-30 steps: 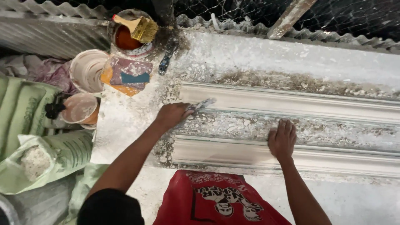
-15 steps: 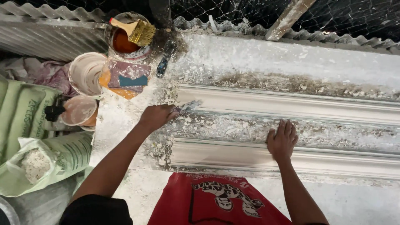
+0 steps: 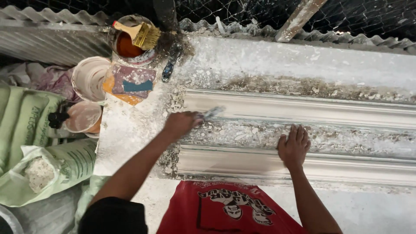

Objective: Scraping excess material and cleaning plaster architectural moulding strips on a workbench.

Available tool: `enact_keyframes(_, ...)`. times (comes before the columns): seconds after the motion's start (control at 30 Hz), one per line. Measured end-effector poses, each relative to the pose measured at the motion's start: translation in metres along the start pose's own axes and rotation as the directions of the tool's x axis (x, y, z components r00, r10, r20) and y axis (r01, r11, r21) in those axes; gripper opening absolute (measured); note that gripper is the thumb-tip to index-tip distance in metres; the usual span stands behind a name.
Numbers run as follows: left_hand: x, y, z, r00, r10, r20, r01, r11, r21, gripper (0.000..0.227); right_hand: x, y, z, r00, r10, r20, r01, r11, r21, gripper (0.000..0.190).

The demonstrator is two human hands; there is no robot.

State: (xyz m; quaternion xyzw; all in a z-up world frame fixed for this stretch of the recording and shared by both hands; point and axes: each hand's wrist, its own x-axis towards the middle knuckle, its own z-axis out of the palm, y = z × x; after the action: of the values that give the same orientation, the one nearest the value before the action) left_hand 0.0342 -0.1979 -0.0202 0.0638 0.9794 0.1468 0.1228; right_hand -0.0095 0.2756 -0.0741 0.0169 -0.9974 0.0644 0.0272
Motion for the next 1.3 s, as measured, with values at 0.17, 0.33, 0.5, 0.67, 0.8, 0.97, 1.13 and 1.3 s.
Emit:
enact_keyframes(0.17,-0.003,0.008,-0.010,0.999,0.036,-0.009,-0.036,0.999,-0.021,0.053,-0.003,0.003,0.000,0.994,-0.044,-0.100,0.041,0.999,-0.036,0.063)
enact_keyframes(0.33,0.006,0.025,0.004,1.000,0.009,-0.004,-0.009,1.000,0.023,0.046,-0.003,0.001,-0.005,1.000,-0.009,-0.006,0.009,1.000,-0.022,0.067)
enact_keyframes(0.5,0.004,0.022,-0.002,1.000,0.009,-0.021,-0.009,1.000,0.014,0.049,-0.003,0.001,-0.003,1.000,0.007,-0.017,-0.006,1.000,0.025,0.064)
enact_keyframes(0.67,0.010,0.040,-0.018,0.999,-0.027,0.031,0.026,0.999,0.034,0.047,0.000,0.002,-0.004,0.999,0.016,0.034,-0.017,1.000,0.021,0.067)
enact_keyframes(0.8,0.031,0.057,0.027,0.996,0.035,-0.081,-0.036,0.999,-0.013,0.046,0.000,0.001,-0.005,0.999,0.013,0.031,-0.013,1.000,0.009,0.067)
enact_keyframes(0.97,0.015,0.035,0.011,0.998,-0.012,-0.065,0.016,0.998,0.067,0.047,0.005,-0.002,-0.005,0.998,0.048,0.042,-0.047,0.999,-0.020,0.065)
enact_keyframes(1.13,0.042,0.088,0.045,0.986,0.075,-0.151,-0.065,0.996,0.068,0.040,0.002,0.006,0.003,0.993,-0.067,-0.097,0.061,0.996,-0.060,0.063)
enact_keyframes(1.3,0.015,0.046,-0.008,1.000,0.014,0.011,-0.013,0.997,-0.075,0.047,-0.001,0.005,0.002,1.000,0.015,0.016,-0.013,0.997,-0.076,0.066)
